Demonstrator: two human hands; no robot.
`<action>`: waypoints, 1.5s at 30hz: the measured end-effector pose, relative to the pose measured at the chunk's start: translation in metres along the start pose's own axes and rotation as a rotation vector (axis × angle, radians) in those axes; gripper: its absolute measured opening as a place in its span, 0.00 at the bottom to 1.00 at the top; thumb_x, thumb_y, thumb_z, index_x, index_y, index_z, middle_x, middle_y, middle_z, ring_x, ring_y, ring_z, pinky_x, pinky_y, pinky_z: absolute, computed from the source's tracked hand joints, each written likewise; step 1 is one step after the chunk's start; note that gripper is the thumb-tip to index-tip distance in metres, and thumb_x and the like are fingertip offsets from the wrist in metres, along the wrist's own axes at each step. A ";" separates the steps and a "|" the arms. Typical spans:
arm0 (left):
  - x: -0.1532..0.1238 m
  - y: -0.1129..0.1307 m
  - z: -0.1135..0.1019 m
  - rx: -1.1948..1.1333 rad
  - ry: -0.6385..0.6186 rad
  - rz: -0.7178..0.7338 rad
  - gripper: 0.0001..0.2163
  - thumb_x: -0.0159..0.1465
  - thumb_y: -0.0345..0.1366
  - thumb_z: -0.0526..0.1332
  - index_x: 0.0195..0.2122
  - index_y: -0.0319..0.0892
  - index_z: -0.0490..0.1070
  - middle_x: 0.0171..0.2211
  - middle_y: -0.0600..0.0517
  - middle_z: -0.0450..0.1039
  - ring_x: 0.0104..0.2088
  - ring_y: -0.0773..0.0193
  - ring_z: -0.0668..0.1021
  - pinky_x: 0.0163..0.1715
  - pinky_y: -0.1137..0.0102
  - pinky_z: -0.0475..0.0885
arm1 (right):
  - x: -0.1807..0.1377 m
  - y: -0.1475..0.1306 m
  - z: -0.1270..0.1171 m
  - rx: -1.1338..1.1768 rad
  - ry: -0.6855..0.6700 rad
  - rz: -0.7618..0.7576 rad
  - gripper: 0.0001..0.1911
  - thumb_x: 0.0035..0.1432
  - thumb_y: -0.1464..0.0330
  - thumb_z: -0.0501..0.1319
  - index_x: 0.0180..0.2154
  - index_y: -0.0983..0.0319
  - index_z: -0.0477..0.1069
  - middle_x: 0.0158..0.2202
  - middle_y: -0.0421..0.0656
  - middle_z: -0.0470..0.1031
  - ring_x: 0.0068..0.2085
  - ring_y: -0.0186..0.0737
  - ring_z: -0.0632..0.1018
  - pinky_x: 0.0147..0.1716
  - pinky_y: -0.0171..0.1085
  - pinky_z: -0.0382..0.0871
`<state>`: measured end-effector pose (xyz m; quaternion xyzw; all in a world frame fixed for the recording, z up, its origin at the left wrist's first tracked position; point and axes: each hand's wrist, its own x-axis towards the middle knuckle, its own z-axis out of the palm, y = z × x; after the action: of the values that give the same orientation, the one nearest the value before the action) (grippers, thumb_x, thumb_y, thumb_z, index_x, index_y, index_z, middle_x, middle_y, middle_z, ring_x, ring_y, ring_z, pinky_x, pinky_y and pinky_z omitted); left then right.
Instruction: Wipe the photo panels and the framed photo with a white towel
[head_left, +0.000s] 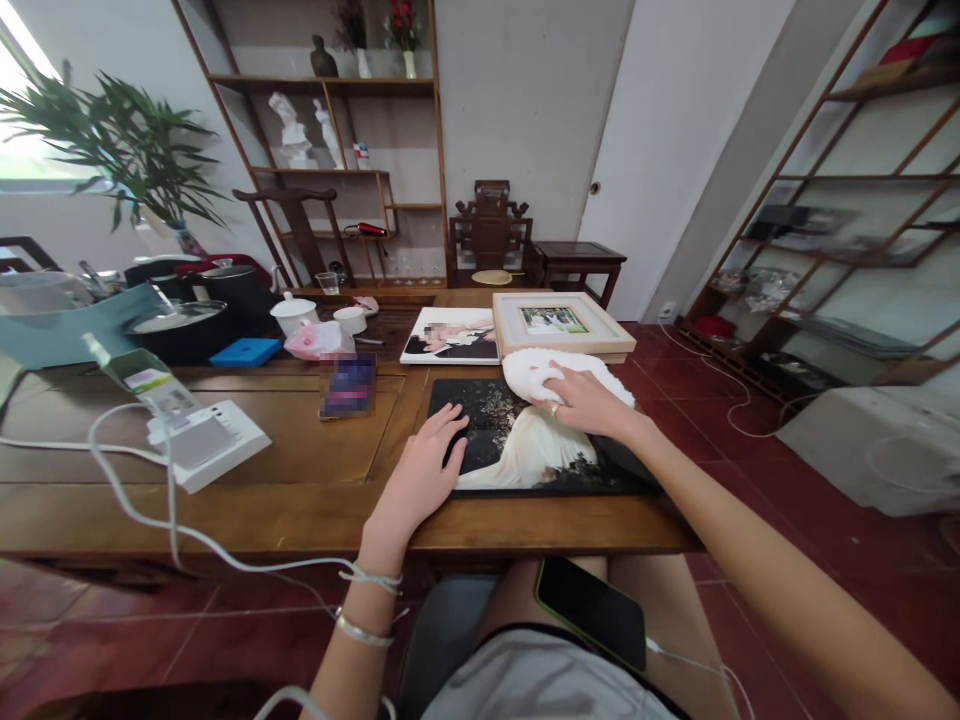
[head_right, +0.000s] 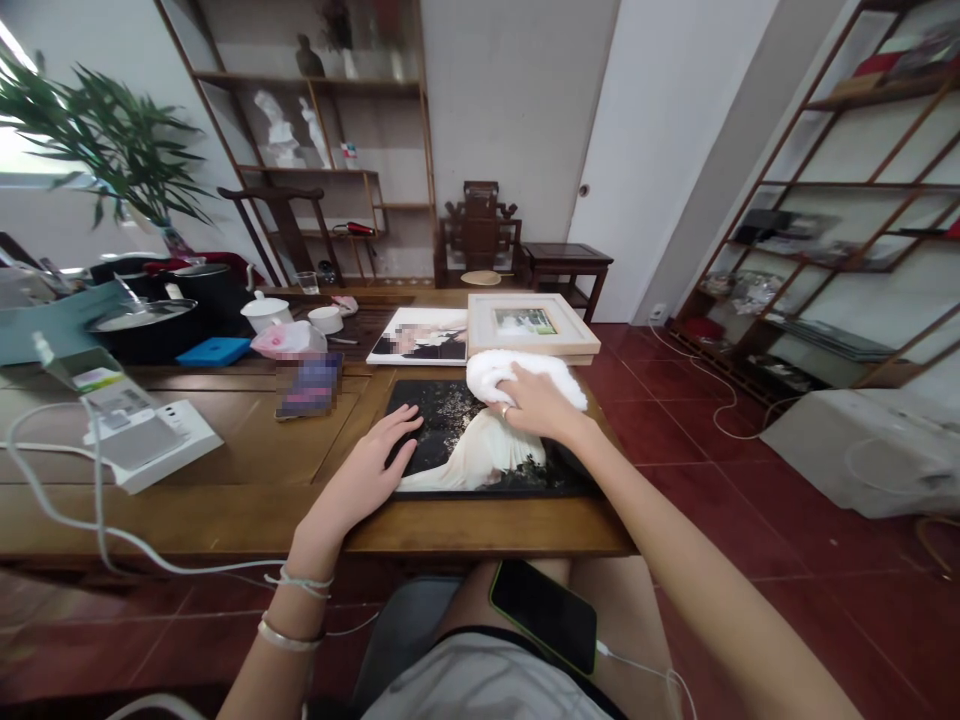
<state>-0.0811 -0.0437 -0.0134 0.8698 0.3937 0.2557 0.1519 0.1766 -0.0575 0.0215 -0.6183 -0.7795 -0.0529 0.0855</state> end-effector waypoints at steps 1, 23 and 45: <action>0.000 0.000 0.000 0.000 0.000 -0.002 0.16 0.65 0.34 0.48 0.52 0.39 0.66 0.60 0.44 0.61 0.62 0.59 0.59 0.58 0.56 0.59 | 0.000 0.000 0.000 -0.018 -0.007 0.022 0.19 0.63 0.61 0.48 0.41 0.64 0.72 0.53 0.55 0.68 0.52 0.56 0.69 0.50 0.50 0.60; -0.001 0.002 0.000 0.006 -0.002 -0.008 0.16 0.66 0.33 0.48 0.52 0.39 0.66 0.60 0.44 0.60 0.62 0.59 0.59 0.58 0.56 0.59 | -0.062 -0.058 -0.014 0.047 0.002 -0.041 0.14 0.60 0.69 0.50 0.38 0.65 0.73 0.53 0.55 0.69 0.60 0.58 0.59 0.54 0.56 0.57; -0.002 0.004 -0.001 -0.009 0.000 -0.024 0.15 0.66 0.34 0.48 0.51 0.41 0.66 0.60 0.45 0.60 0.62 0.58 0.59 0.57 0.55 0.60 | -0.089 -0.064 -0.027 0.198 -0.097 -0.229 0.10 0.57 0.73 0.52 0.34 0.60 0.72 0.62 0.43 0.58 0.64 0.50 0.50 0.58 0.60 0.50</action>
<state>-0.0804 -0.0474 -0.0116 0.8644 0.4028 0.2557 0.1587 0.1356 -0.1626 0.0320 -0.5160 -0.8494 0.0448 0.1016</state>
